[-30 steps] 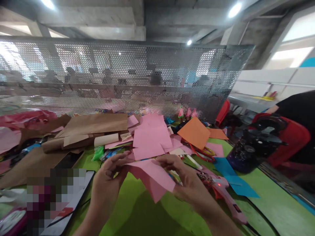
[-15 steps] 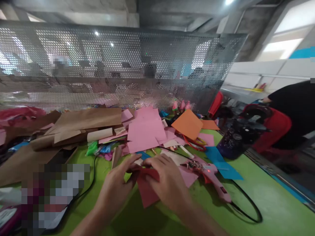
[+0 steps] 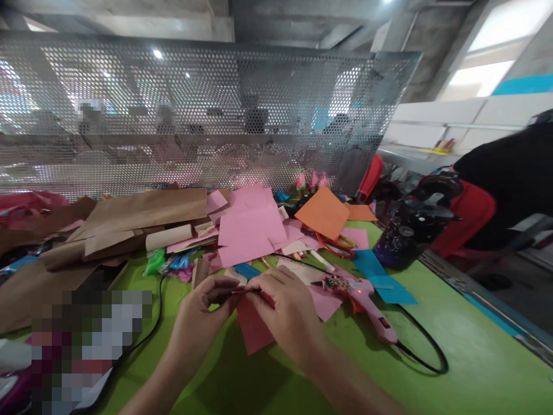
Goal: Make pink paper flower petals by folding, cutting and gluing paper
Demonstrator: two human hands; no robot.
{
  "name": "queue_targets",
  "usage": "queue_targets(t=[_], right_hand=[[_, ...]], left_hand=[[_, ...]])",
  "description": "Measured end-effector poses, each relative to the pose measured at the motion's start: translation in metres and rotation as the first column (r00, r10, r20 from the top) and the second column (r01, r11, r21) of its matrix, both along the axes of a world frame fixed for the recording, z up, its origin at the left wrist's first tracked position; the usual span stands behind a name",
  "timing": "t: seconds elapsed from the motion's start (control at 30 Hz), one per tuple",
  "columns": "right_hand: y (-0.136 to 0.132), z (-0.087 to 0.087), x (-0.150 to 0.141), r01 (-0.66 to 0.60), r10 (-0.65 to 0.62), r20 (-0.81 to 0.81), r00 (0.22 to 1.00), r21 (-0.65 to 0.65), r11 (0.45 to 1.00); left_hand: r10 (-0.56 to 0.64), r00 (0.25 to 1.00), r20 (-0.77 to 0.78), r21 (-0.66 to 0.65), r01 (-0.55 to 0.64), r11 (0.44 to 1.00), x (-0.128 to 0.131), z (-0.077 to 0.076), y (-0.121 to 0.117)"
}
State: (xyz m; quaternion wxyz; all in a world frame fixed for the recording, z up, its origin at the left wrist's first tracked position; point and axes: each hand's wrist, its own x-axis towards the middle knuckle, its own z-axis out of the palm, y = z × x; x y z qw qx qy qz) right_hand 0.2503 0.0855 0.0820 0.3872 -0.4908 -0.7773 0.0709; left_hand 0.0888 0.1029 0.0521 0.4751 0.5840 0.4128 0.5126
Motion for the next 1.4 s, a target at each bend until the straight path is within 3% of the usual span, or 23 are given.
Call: queue_targets(t=[1.13,1.27,1.4], right_hand=[[-0.002,-0.002,-0.003,0.055,-0.056,-0.027,0.998,-0.024,0.998],[-0.004,0.004,-0.002,-0.016,0.008,-0.09,0.996,-0.085,0.996],[-0.005,0.01,0.007,-0.179,0.099,-0.333,0.938,-0.218,0.959]], left_hand=[[0.009,0.999,-0.04,0.031,-0.008,0.999,0.001,-0.003,-0.003],[0.028,1.0,0.003,0.043,-0.028,0.999,0.0,-0.002,-0.001],[0.13,0.983,0.132,-0.014,-0.129,0.992,-0.008,-0.002,0.004]])
